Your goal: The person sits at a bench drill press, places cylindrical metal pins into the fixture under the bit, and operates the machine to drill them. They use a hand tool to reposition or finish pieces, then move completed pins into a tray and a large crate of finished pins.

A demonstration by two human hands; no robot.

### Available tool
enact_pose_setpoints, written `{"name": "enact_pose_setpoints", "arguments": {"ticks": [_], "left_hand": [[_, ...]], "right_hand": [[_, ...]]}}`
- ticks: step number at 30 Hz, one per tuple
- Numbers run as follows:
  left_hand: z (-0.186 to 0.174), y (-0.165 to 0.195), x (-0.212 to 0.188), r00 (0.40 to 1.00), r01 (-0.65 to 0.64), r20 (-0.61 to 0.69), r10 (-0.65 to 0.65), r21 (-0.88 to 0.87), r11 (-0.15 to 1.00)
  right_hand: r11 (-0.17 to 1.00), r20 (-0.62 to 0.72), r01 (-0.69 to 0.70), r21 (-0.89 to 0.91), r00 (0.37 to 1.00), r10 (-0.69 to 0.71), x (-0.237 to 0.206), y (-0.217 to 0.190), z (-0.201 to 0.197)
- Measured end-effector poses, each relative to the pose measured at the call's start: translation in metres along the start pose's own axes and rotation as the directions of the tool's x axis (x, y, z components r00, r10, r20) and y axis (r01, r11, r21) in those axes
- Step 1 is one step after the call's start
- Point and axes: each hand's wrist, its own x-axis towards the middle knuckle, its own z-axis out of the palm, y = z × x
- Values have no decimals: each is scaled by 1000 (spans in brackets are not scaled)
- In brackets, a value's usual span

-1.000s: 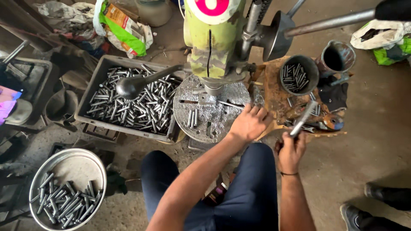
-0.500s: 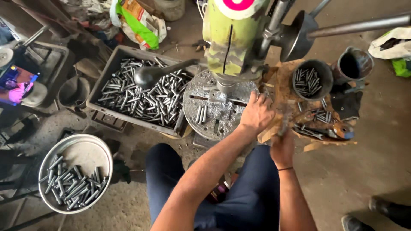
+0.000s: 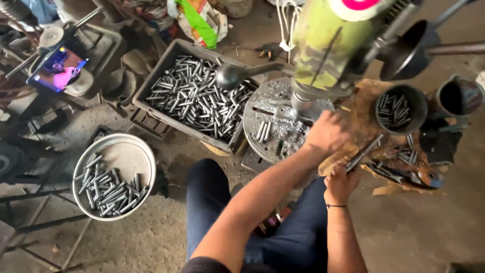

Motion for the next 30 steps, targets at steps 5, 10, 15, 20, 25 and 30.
{"name": "enact_pose_setpoints", "arguments": {"ticks": [5,10,15,20,25,30], "left_hand": [[-10,40,14,976,-159,-168,141,-96,983],[-19,19,-39,930,-335,-196,312,-98,937],[-47,-28,-129,948,-266,-209,239,-110,958],[-71,-70,-172,947,-135,-320,26,-325,936],[-72,-122,-187,672,644,49,-739,-531,551],[-57,-142,-203,542,650,54,-839,-660,377]], "right_hand": [[953,52,-182,244,983,175,18,-25,-16],[932,137,209,-297,975,-175,13,-52,-28],[236,524,636,-735,753,-398,-18,-69,35],[159,460,471,-868,882,-101,-40,-76,91],[257,429,471,-844,880,-205,-40,-68,78],[421,430,560,-714,825,-367,-33,-53,47]]}}
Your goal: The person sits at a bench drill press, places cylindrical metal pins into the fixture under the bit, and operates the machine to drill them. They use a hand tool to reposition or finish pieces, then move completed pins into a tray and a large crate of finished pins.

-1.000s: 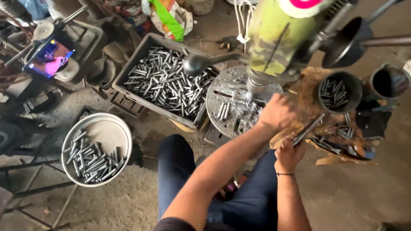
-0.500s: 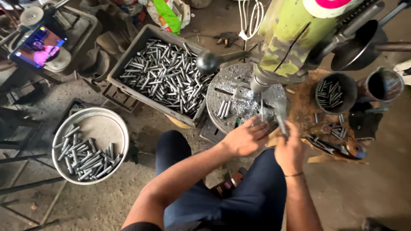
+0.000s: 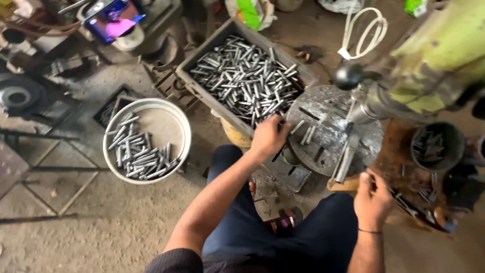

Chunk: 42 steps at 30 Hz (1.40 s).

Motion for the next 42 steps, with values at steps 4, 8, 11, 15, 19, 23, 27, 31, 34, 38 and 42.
{"name": "enact_pose_setpoints", "arguments": {"ticks": [4,8,11,15,19,23,27,31,34,38,42], "left_hand": [[9,-9,-2,997,50,65,-48,-39,998],[11,-12,3,998,14,57,-18,77,997],[5,-13,-1,995,-64,-80,60,-47,997],[-6,-15,-20,943,-271,-218,250,-72,960],[-10,-13,-32,963,-230,-107,248,156,961],[-2,-1,-17,943,-289,-108,314,197,937],[19,17,17,939,-342,55,339,229,911],[46,24,41,907,-421,107,407,272,865],[51,17,53,893,-449,153,423,239,861],[56,20,61,889,-453,211,407,263,852],[80,47,52,888,-369,351,296,160,916]], "right_hand": [[992,29,-90,88,996,87,-7,9,-1],[989,43,-143,25,989,142,-12,4,0],[986,47,-147,79,989,144,-14,1,0],[973,37,-195,126,981,192,-15,4,-5],[970,36,-174,168,985,171,-15,15,-12],[952,21,-209,221,977,210,-14,19,-16],[970,19,-141,198,990,140,-13,17,-16],[979,2,-117,165,993,118,-14,20,-17],[986,-25,-95,140,995,99,-17,28,-21],[983,-4,-108,149,994,110,-18,36,-22],[988,-46,-58,143,997,65,-12,33,-22]]}}
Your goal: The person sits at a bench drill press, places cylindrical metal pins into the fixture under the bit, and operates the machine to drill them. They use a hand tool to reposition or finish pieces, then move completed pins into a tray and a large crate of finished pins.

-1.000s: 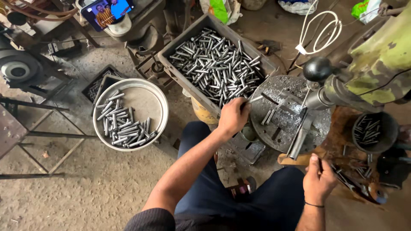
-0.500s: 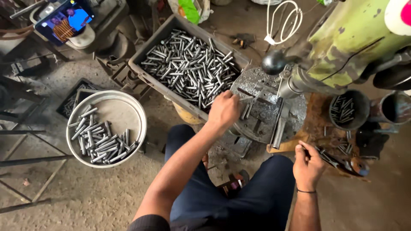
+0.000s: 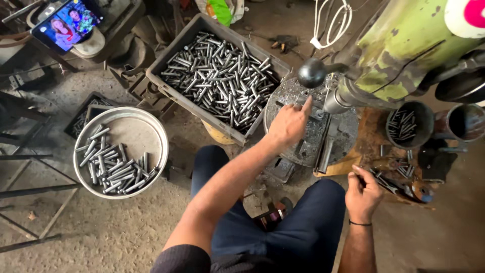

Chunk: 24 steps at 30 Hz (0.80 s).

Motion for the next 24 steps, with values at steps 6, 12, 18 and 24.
{"name": "enact_pose_setpoints", "arguments": {"ticks": [6,12,18,24], "left_hand": [[-9,6,-12,997,-77,24,77,26,997],[-26,7,-18,997,-78,20,77,49,996],[-17,24,-33,996,-45,-74,50,73,996],[-3,23,-37,980,-39,-192,55,87,995]], "right_hand": [[967,-51,-32,253,998,46,18,-31,11],[950,-115,306,62,948,-298,49,-89,-7],[907,-81,321,-273,932,-354,112,-110,-85],[915,-13,209,-345,974,-227,122,-78,-68]]}}
